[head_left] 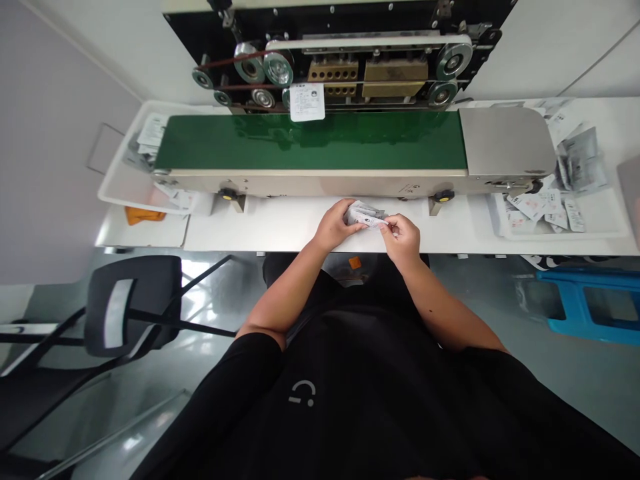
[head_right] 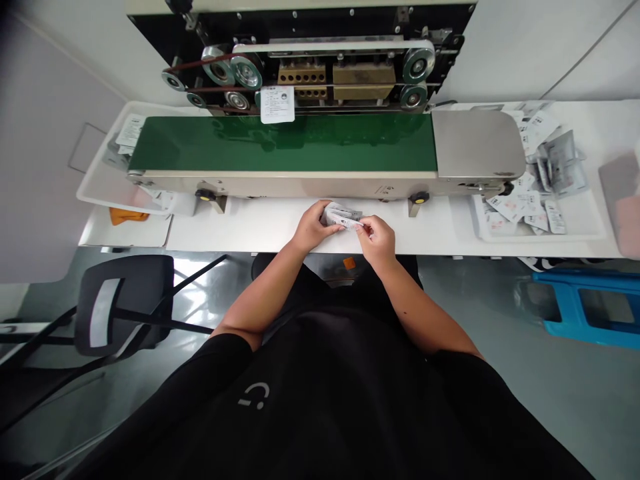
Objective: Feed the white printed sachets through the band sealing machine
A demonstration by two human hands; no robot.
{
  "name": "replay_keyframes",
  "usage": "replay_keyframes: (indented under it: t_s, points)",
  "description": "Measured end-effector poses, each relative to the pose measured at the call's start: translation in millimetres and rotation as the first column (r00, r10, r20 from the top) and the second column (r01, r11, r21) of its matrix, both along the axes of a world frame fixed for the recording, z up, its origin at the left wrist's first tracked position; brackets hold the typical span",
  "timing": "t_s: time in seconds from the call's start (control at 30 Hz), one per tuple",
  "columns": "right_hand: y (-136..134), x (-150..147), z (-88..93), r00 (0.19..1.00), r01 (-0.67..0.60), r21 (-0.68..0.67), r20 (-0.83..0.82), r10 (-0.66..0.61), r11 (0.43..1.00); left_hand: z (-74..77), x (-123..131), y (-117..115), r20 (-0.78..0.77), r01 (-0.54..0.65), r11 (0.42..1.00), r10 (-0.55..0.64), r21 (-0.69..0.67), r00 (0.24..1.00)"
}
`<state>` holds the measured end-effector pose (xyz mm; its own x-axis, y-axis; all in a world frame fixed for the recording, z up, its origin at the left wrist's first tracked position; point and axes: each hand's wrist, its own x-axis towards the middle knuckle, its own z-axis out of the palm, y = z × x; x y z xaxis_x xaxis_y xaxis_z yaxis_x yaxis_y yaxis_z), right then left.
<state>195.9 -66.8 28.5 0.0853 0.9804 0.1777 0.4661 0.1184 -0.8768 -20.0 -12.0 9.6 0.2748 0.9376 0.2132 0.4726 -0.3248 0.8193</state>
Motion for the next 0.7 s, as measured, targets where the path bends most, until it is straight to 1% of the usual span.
replay_keyframes:
  t_s: [0.07, 0.1, 0.2, 0.27, 0.33, 0.43, 0.5, 0.57, 0.63, 0.7]
  points:
    - [1, 8, 11.4, 0.996, -0.030, 0.001, -0.087, 0.030, 1.000, -0.8, 0, 0, -0.021, 0.024, 1.000, -0.024, -0.008, 0.999]
    - [2, 13, 20.3, 0.991, -0.037, 0.009, -0.130, 0.038, 0.999, -0.9, -1, 0, -0.030, 0.034, 0.999, -0.035, -0.013, 0.999]
    - [8, 32, 58.0, 0.956, -0.038, -0.009, -0.293, 0.033, 0.999, -0.1, -1, -1, -0.045, 0.050, 0.998, -0.051, -0.026, 0.998]
    - [16, 45, 87.1, 0.897, -0.001, -0.068, -0.441, -0.029, 0.998, 0.8, -1, -1, -0.053, 0.059, 0.998, -0.060, -0.023, 0.997]
    - [28, 59, 113.8, 0.813, 0.068, -0.139, -0.566, -0.136, 0.988, 1.5, -1, -1, -0.061, 0.067, 0.998, -0.068, -0.018, 0.996]
    - [54, 79, 142.8, 0.685, 0.205, -0.213, -0.665, -0.296, 0.955, 1.6, -1, -1, -0.069, 0.070, 0.997, -0.071, -0.024, 0.995]
    - [71, 89, 154.1, 0.613, 0.283, -0.248, -0.696, -0.374, 0.926, 0.7, -2, -1, -0.073, 0.065, 0.998, -0.067, -0.025, 0.995]
    - [86, 95, 160.4, 0.567, 0.320, -0.283, -0.707, -0.422, 0.904, -0.9, -3, 0, -0.076, 0.062, 0.998, -0.063, -0.014, 0.995]
    - [99, 98, 164.0, 0.555, 0.333, -0.319, -0.694, -0.459, 0.887, -2.4, -3, 1, -0.078, 0.064, 0.998, -0.064, -0.002, 0.995]
    - [110, 98, 166.4, 0.571, 0.332, -0.356, -0.661, -0.486, 0.874, -3.2, -4, 2, -0.081, 0.062, 0.998, -0.062, 0.000, 0.995]
